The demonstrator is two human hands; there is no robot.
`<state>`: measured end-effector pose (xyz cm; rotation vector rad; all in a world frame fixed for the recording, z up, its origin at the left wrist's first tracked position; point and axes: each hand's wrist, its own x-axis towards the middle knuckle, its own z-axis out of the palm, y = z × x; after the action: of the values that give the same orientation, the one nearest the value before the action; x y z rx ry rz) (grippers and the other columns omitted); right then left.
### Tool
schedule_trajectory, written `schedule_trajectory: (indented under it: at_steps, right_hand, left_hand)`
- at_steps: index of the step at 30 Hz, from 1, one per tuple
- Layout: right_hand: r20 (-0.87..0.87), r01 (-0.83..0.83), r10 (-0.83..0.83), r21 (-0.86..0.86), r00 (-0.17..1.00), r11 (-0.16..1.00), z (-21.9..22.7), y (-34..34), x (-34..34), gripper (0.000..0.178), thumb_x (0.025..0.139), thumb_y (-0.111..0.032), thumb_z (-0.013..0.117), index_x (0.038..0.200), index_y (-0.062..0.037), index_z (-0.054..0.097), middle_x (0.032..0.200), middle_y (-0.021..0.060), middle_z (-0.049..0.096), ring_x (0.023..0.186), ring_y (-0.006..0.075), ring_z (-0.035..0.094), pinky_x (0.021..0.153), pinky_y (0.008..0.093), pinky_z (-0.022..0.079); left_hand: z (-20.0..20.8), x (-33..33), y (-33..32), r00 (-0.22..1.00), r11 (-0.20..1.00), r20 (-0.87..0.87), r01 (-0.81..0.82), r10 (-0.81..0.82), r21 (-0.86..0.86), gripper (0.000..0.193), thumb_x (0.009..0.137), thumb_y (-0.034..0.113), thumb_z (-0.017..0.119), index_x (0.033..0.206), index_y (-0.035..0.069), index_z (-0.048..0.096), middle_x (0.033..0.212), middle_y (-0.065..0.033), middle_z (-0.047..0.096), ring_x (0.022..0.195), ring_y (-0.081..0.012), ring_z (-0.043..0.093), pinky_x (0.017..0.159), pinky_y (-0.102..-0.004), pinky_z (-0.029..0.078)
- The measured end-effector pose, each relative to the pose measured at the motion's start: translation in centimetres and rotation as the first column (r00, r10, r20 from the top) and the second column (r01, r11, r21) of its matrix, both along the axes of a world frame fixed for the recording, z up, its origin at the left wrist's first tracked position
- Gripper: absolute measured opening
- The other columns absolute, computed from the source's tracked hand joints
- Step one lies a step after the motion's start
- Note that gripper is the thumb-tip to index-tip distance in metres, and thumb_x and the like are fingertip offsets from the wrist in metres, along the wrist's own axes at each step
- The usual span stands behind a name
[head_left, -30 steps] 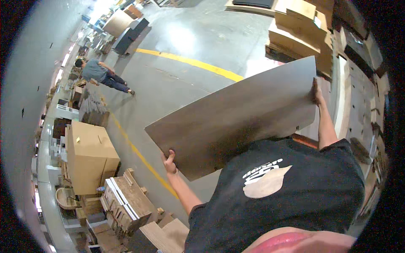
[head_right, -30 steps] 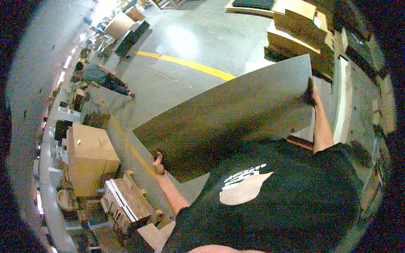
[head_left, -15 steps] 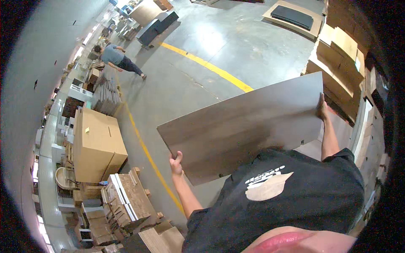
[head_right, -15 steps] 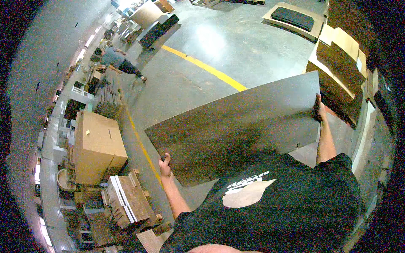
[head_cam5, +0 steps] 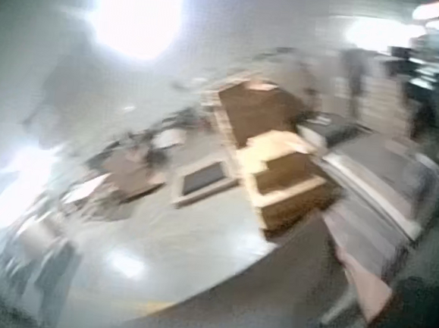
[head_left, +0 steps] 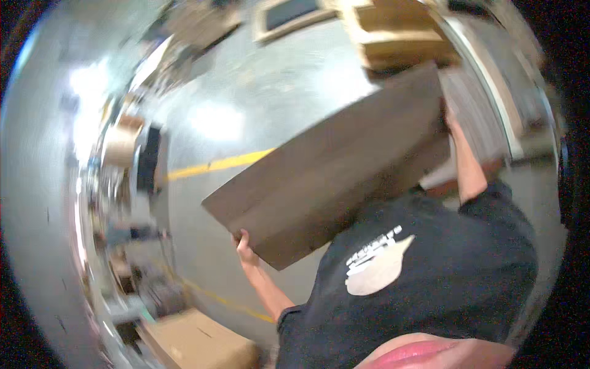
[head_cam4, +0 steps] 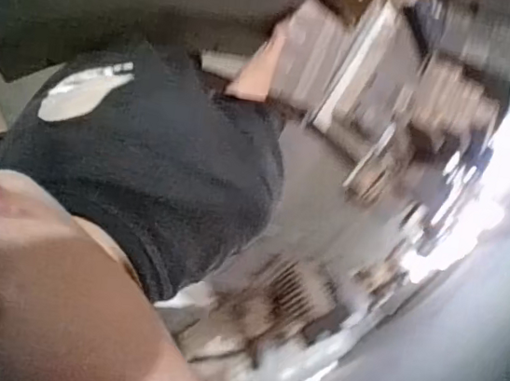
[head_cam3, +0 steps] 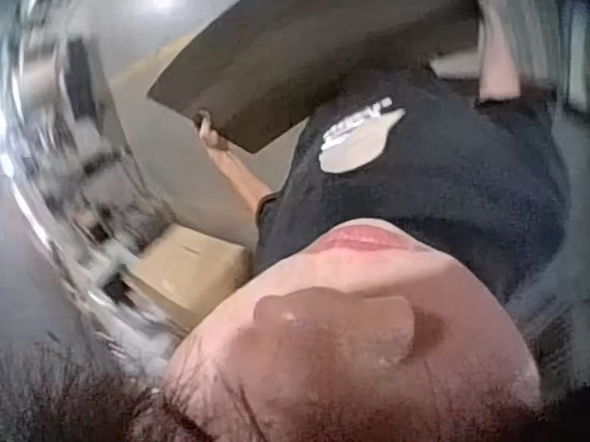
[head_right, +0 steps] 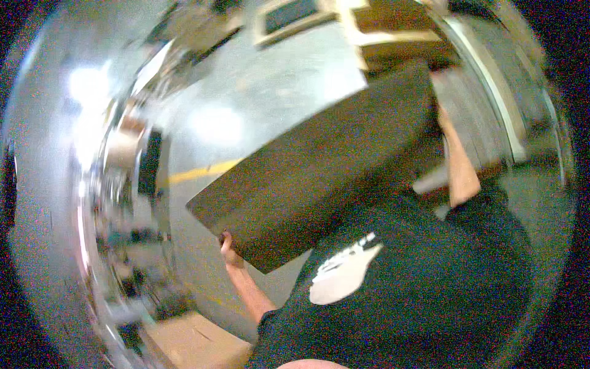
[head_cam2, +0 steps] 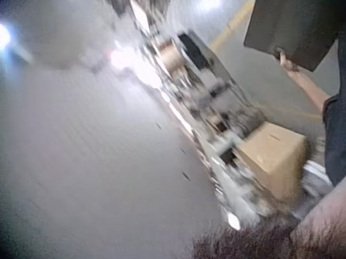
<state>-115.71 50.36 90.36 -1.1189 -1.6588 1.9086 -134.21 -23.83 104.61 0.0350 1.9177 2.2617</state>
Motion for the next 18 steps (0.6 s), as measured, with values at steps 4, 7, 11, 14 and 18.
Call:
schedule_trajectory:
  at_steps: [4,7,11,14,18]
  right_hand:
    - [0.094,0.345,-0.343,-0.003,0.935,0.939,-4.5,2.8,7.9,0.084,0.096,-0.072,0.034,0.146,-0.0055,0.048,0.148,0.0126,0.048,0.134,0.0218,0.044,0.114,0.0337,0.03]
    - [0.079,0.497,-0.497,0.021,0.864,0.867,-6.5,1.3,11.7,0.084,0.096,-0.072,0.034,0.147,-0.0059,0.046,0.15,0.0122,0.046,0.136,0.0219,0.042,0.114,0.0342,0.029]
    - [0.071,0.586,-0.595,0.114,0.8,0.802,-8.6,1.7,20.1,0.085,0.097,-0.072,0.033,0.149,-0.0065,0.043,0.152,0.0115,0.044,0.138,0.0219,0.04,0.116,0.0348,0.027]
    - [0.032,0.613,-0.631,0.202,0.775,0.764,-9.5,0.6,22.4,0.085,0.097,-0.072,0.032,0.151,-0.0069,0.041,0.154,0.011,0.042,0.14,0.022,0.039,0.117,0.0353,0.026]
    - [0.217,0.756,-0.776,0.184,0.592,0.629,-0.9,-2.7,15.3,0.089,0.091,-0.077,0.042,0.134,-0.0005,0.059,0.136,0.0136,0.058,0.124,0.0239,0.052,0.106,0.0394,0.04]
  left_hand:
    - [0.6,-7.9,5.3,0.968,0.97,-0.056,0.241,-0.243,-0.036,0.059,0.089,0.034,0.075,0.133,0.0,0.052,0.126,-0.0105,0.059,0.112,-0.028,0.058,0.092,-0.0435,0.05]
    - [0.5,-15.6,9.0,0.894,0.893,-0.033,0.445,-0.448,-0.059,0.067,0.087,0.039,0.073,0.141,0.008,0.047,0.136,-0.0126,0.055,0.118,-0.0366,0.055,0.096,-0.0563,0.049]
    - [0.3,-20.8,19.1,0.752,0.752,-0.021,0.658,-0.659,-0.034,0.078,0.085,0.047,0.073,0.142,0.004,0.044,0.139,-0.0146,0.05,0.122,-0.0341,0.053,0.098,-0.0537,0.048]
    - [-2.4,-26.4,26.3,0.717,0.718,-0.047,0.696,-0.696,-0.018,0.077,0.087,0.049,0.072,0.138,-0.002,0.045,0.133,-0.0155,0.054,0.118,-0.0324,0.056,0.094,-0.0485,0.05]
    - [-4.8,-35.5,32.8,0.687,0.691,0.221,0.719,-0.692,-0.07,0.073,0.093,0.054,0.062,0.144,0.006,0.044,0.139,-0.0157,0.053,0.12,-0.0356,0.053,0.101,-0.056,0.045]
